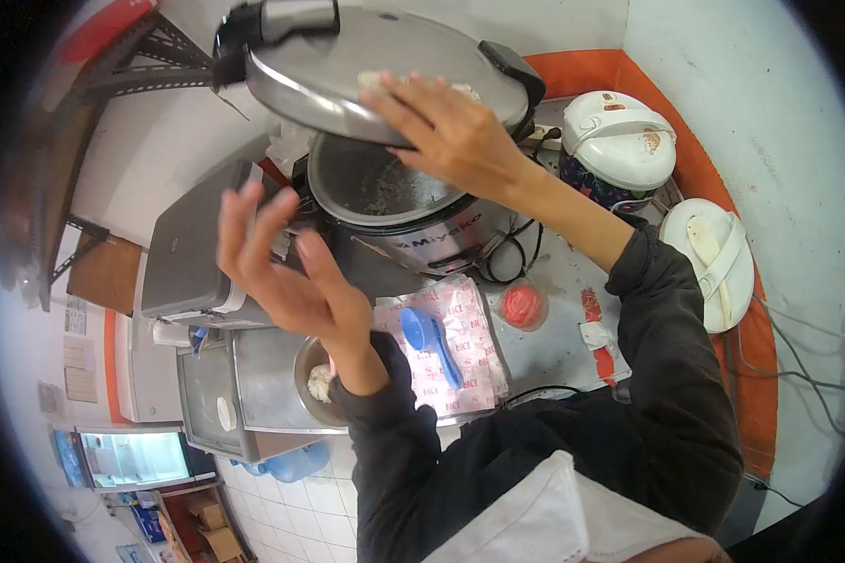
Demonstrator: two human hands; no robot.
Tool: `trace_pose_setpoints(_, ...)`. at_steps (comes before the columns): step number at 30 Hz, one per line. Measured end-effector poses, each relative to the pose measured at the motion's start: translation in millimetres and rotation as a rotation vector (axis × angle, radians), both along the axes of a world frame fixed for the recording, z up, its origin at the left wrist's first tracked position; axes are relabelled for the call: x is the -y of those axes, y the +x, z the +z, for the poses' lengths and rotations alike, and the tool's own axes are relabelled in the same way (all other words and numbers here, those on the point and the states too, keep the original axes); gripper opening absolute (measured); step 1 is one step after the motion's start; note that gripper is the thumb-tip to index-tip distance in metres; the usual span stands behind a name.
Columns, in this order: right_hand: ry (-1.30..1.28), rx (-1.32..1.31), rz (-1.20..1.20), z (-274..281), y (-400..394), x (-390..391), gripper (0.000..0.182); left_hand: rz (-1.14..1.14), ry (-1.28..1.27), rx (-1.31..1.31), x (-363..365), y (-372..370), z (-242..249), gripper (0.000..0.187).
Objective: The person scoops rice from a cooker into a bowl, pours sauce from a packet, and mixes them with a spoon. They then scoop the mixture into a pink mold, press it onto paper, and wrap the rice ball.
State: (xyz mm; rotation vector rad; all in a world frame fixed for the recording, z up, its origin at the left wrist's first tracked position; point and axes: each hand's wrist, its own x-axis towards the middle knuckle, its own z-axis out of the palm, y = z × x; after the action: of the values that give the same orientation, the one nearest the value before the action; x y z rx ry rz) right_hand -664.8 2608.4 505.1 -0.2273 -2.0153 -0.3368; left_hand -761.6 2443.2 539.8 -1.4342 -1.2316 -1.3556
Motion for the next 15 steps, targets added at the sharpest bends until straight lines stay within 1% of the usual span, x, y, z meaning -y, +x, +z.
trace_pose_setpoints(1, 0.083, 0.018, -0.013, -7.9, -9.3, 3.5, 0.069, -0.006, 0.003, 0.005, 11.6, -8.2, -12.3, 0.023)
trace_pose_setpoints(2, 0.086, 0.024, -0.019, -15.1, -15.8, 7.4, 0.069, 0.003, -0.018, 0.064, 23.3, -15.8, -24.2, 0.021)
trace_pose_setpoints(3, 0.131, 0.084, -0.025, -21.4, -20.3, 10.3, 0.067, 0.011, -0.037, 0.125, 34.2, -22.3, -33.8, 0.020)
trace_pose_setpoints(4, 0.177, 0.146, -0.028, -27.1, -23.9, 12.4, 0.065, 0.005, -0.029, 0.133, 44.8, -27.4, -40.5, 0.020)
trace_pose_setpoints(5, 0.171, 0.174, -0.009, -31.8, -26.0, 15.1, 0.060, 0.037, -0.018, 0.211, 54.2, -31.7, -46.5, 0.018)
trace_pose_setpoints(6, 0.181, 0.184, -0.015, -38.8, -30.3, 15.5, 0.060, 0.067, -0.007, 0.291, 61.8, -34.6, -53.7, 0.017)
trace_pose_setpoints(7, 0.186, 0.186, 0.005, -47.8, -33.5, 14.9, 0.058, 0.060, -0.002, 0.300, 69.5, -36.0, -65.2, 0.017)
trace_pose_setpoints(8, 0.185, 0.188, 0.022, -55.2, -33.5, 14.7, 0.056, 0.113, 0.000, 0.337, 75.2, -36.2, -80.8, 0.016)
trace_pose_setpoints(9, 0.193, 0.174, 0.027, -53.6, -32.1, 18.5, 0.046, 0.130, -0.006, 0.357, 73.9, -32.2, -90.7, 0.017)
trace_pose_setpoints(10, 0.186, 0.179, 0.012, -50.3, -25.6, 14.6, 0.046, 0.147, -0.012, 0.377, 72.6, -28.1, -100.5, 0.017)
trace_pose_setpoints(12, 0.060, 0.076, 0.187, -36.1, -6.7, 3.9, 0.035, -0.260, 0.075, 0.305, 60.2, -9.1, -117.1, 0.016)
trace_pose_setpoints(13, 0.160, 0.004, 0.084, -4.3, 9.8, -5.9, 0.023, -0.383, -0.064, 0.209, 57.8, -9.1, -139.4, 0.015)
trace_pose_setpoints(15, -0.317, -0.136, 0.254, 28.0, 37.6, -43.2, 0.017, -0.545, -0.307, 0.259, 34.6, 8.4, -181.9, 0.014)
